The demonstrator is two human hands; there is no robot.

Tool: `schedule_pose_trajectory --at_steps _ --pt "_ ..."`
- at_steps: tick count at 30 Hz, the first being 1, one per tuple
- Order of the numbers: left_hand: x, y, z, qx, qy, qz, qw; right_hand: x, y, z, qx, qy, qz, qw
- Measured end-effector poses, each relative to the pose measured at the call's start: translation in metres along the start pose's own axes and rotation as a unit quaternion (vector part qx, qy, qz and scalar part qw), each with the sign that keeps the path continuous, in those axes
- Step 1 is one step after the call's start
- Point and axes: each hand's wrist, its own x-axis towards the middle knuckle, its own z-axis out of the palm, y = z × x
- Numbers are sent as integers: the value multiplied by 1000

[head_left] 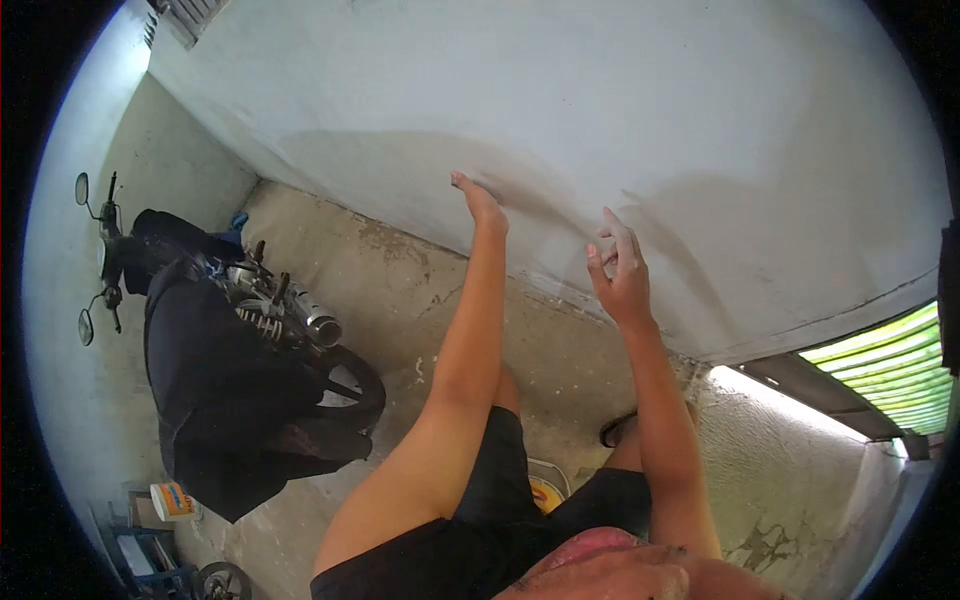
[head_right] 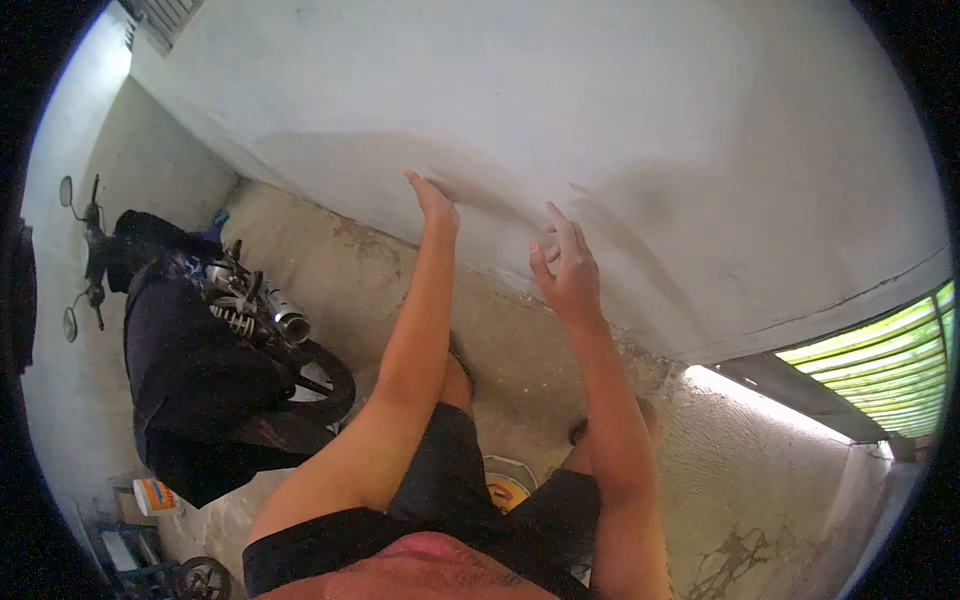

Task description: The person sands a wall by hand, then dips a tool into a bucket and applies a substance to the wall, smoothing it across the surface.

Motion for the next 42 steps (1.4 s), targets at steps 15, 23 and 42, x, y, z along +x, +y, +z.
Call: schedule_pose_trajectory --at_steps 15,23,42 --pt "-18 -13 31 -7 102 64 993 -2 -1 -6 14 -21 47 999" --pt "-6 -13 23 -32 55 20 998 -2 -1 -8 7 -7 33 999" --pt "3 12 9 13 61 76 995 -9 1 0 7 -14 25 1000"
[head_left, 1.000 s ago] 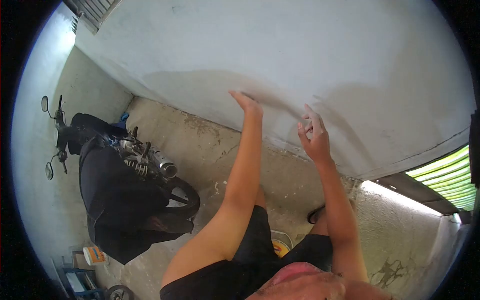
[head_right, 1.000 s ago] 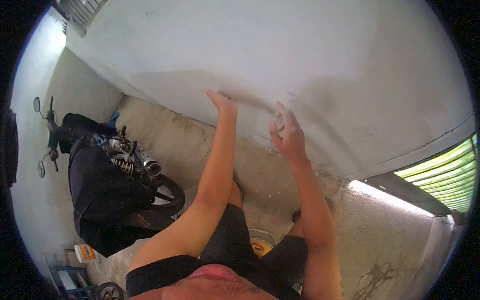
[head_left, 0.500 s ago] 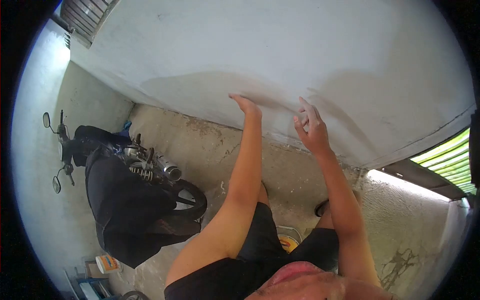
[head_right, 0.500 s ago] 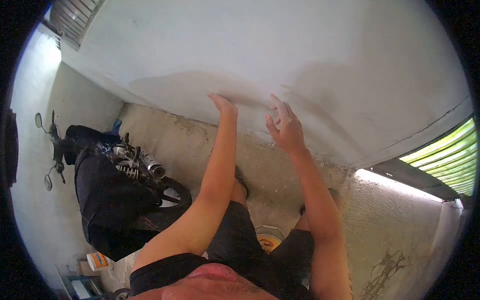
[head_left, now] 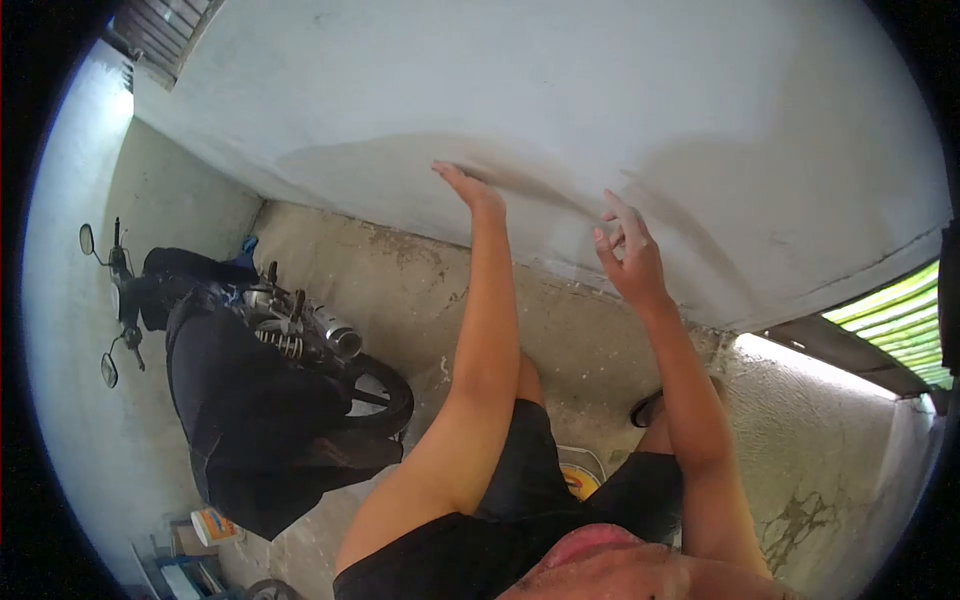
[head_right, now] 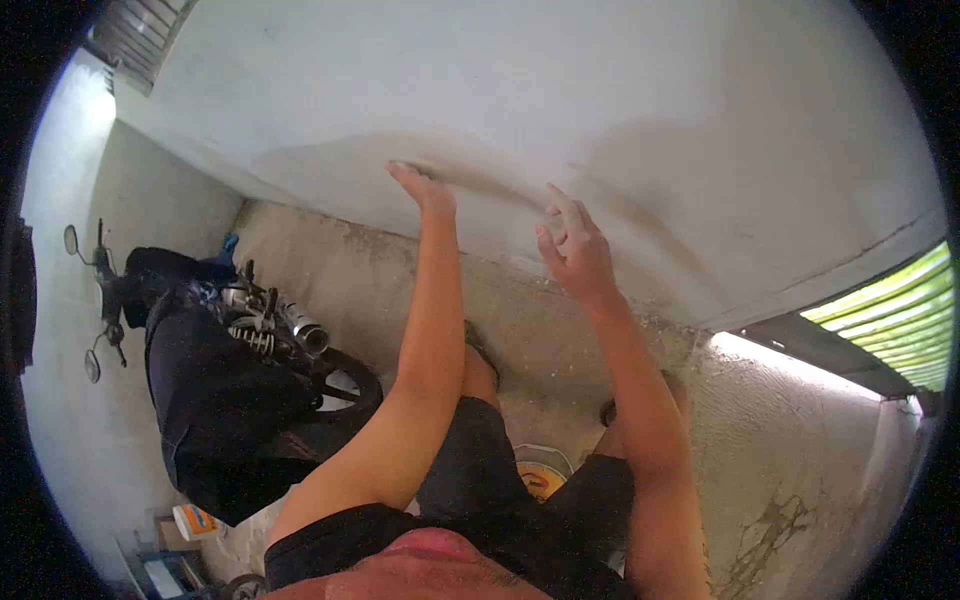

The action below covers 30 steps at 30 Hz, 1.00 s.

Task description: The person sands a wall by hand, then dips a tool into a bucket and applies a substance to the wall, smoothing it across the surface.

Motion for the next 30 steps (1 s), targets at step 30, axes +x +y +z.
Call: schedule_pose_trajectory --at_steps 30 --pt "29 -17 -30 -13 -132 -15 991 11 6 -9 1 55 -42 998"
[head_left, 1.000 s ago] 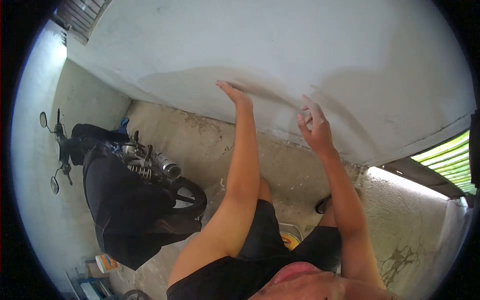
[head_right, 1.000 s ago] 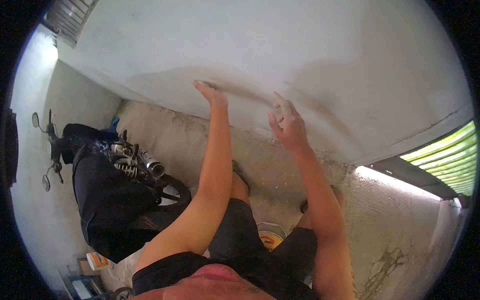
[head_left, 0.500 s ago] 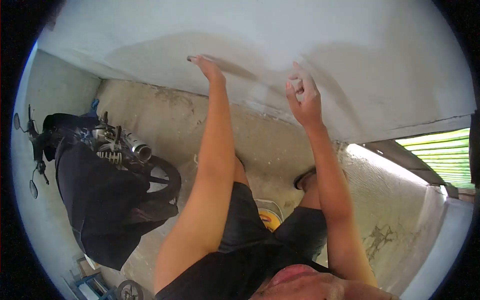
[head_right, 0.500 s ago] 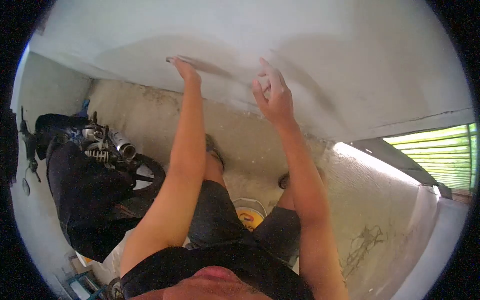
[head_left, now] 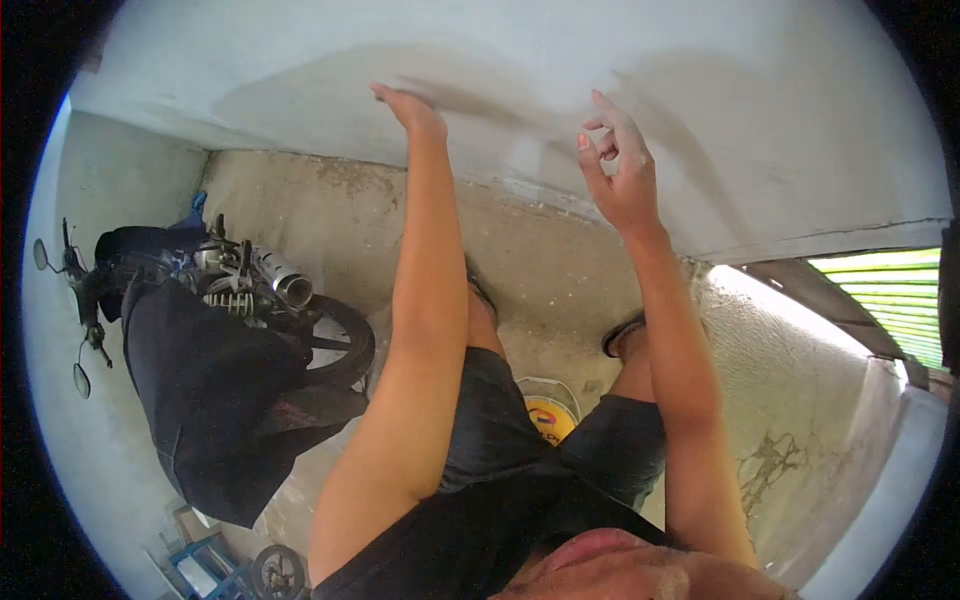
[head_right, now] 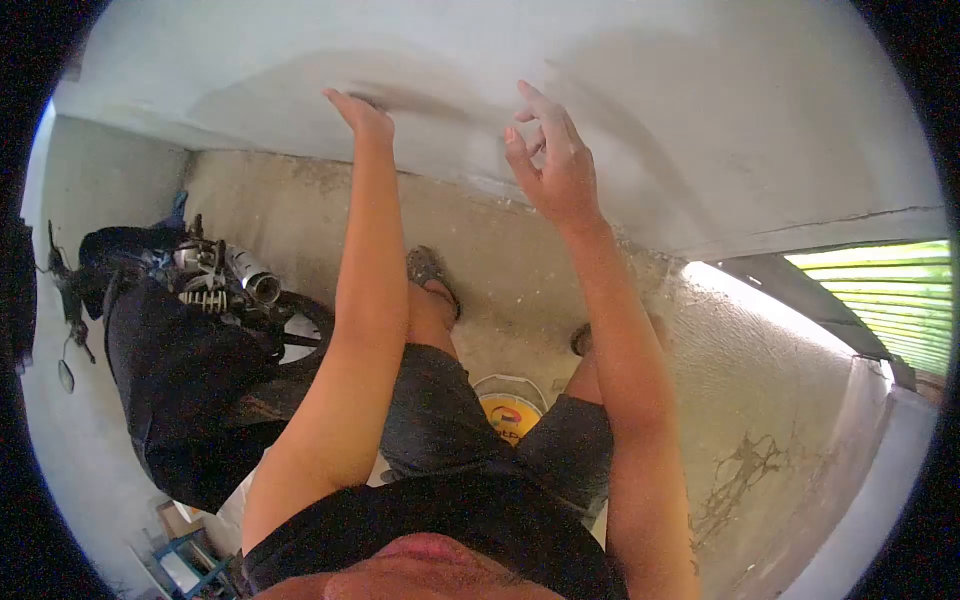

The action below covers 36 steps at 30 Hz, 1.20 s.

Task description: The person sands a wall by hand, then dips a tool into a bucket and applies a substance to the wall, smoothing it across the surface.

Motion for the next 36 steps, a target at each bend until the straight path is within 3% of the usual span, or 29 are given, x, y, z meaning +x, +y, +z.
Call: schedule_pose_trajectory --at_steps 2,6,8,9,11,15,17,20,23,27,29,30,33,35,36 --pt "-14 21 34 51 113 55 991 0 -4 0 -8 -6 5 1000" --pt "-4 -17 5 83 104 77 988 1 0 1 0 -10 6 1000" --pt "-6 -14 -4 -13 15 -16 1000 0 -1 0 2 -10 14 1000" --pt "-14 -1 8 -11 14 -11 1000 1 -2 -1 6 -8 12 1000" --pt "-36 30 46 71 114 45 990 -1 -5 -2 -7 -9 10 1000" --pt "3 -10 2 125 62 105 985 -1 -5 -2 0 -18 16 1000" --pt "-3 -8 -1 16 32 36 999 -4 -4 -3 -5 -18 16 1000" --pt "-38 31 38 77 48 96 991 -4 -5 -5 -11 -20 14 1000" --pt "-5 -23 -3 130 70 41 988 -6 -5 -6 -7 -31 38 999" --pt "-9 -10 9 41 79 -20 996 -5 -3 -9 -13 -21 13 1000" --pt "-32 25 38 96 7 113 989 -3 -5 -7 -1 -14 11 1000" --pt "-21 12 25 99 7 115 988 -5 -6 -5 2 -13 11 1000" --pt "11 -25 -5 137 66 92 984 -1 -5 -5 -18 -32 37 999" --pt "-9 -6 0 -14 35 3 999 -3 -6 -4 0 -31 27 999" --pt "-16 8 14 -11 34 0 999 -4 -7 -5 0 -29 30 999"
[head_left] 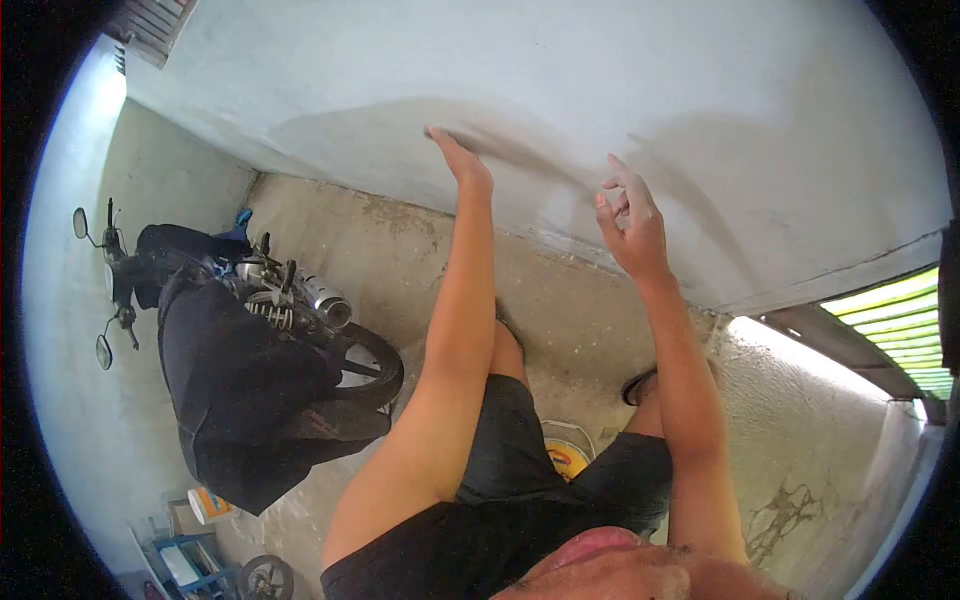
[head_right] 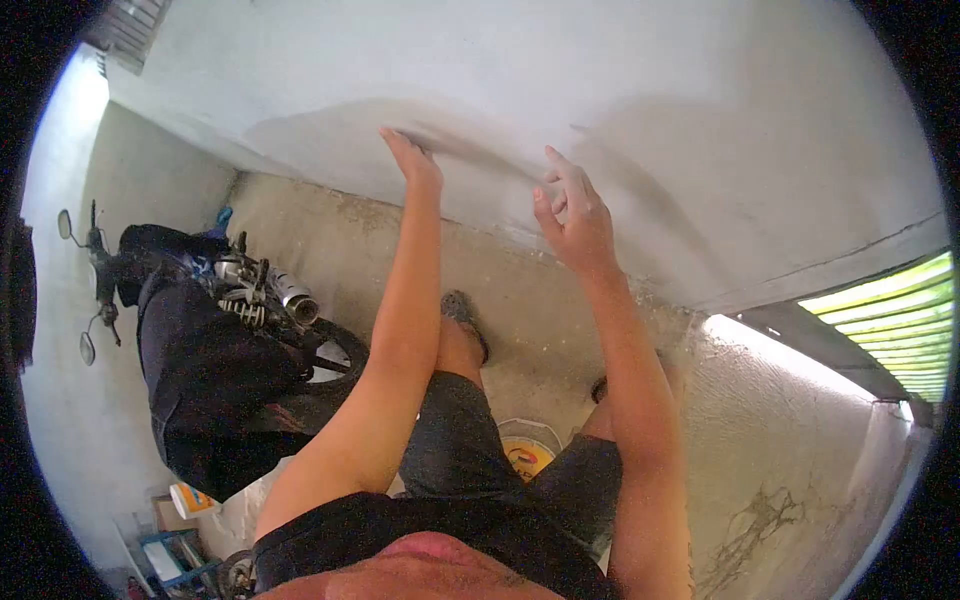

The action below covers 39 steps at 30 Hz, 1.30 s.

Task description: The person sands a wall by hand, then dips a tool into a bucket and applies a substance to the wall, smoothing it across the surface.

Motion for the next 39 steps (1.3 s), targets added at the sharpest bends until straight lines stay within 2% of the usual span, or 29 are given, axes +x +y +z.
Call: schedule_pose_trajectory --at_steps 2,3,5,6,8,9,11,12,14,15,17,18,20,21,23,24,26,27,29,30,32,33,35,36,37,38,39 --pt "-13 28 26 93 -27 142 985 1 -2 1 0 1 -14 1000" --pt "-10 21 19 96 -27 143 985 0 -2 3 2 2 -14 1000" --pt "2 -12 -5 154 13 85 984 1 0 1 -12 -7 8 1000" --pt "7 -19 -11 148 13 86 985 2 1 0 -15 -7 3 1000" --pt "13 -24 -20 49 -7 15 999 0 1 0 -10 5 -20 1000" --pt "8 -14 -6 51 -8 16 999 3 0 -1 -8 7 -19 1000" --pt "-15 16 26 101 -14 127 987 2 -5 0 -9 2 -5 1000" --pt "-6 0 4 102 -7 129 986 -1 -6 3 -4 -4 -6 1000" --pt "30 -52 -38 76 15 42 996 0 -2 2 -10 -16 15 1000" --pt "27 -52 -34 68 13 42 997 0 -1 2 -17 -17 9 1000" --pt "9 -41 -28 -49 -9 -19 999 -1 1 6 -7 -5 -18 1000" --pt "6 -34 -15 -49 -7 -21 999 0 0 6 -8 -7 -16 1000" --pt "5 -21 6 16 91 44 995 0 -7 10 -6 -20 -2 1000" --pt "17 -37 -11 14 98 46 994 -1 -9 14 -4 -27 -3 1000" --pt "49 -81 -49 88 78 67 991 1 -13 18 -9 -46 14 999" --pt "45 -75 -46 80 79 71 991 1 -13 21 -12 -48 6 999" --pt "22 -48 -37 -53 7 -17 998 -1 -9 31 2 -45 -33 998" --pt "15 -33 -21 -53 13 -17 998 0 -9 33 3 -50 -32 998" --pt "7 -9 14 29 147 73 986 -1 -12 37 14 -54 -31 998" --pt "44 -55 -2 29 152 75 985 -3 -13 40 17 -57 -32 998" --pt "94 -111 -74 121 78 88 986 -3 -13 42 4 -76 6 997" --pt "83 -104 -72 116 76 91 986 -2 -12 41 2 -75 0 997" --pt "35 -69 -59 -34 108 -99 989 -4 -9 42 -1 -74 -21 997" --pt "27 -48 -36 -32 107 -100 989 -3 -9 42 0 -73 -19 997" --pt "16 -27 -12 -33 119 -54 991 -2 -9 42 2 -69 -17 997" --pt "10 -19 -3 -35 134 -10 990 -5 -9 42 3 -69 -15 997" --pt "17 -35 -19 -36 139 -12 990 -9 -10 42 3 -75 -13 997"
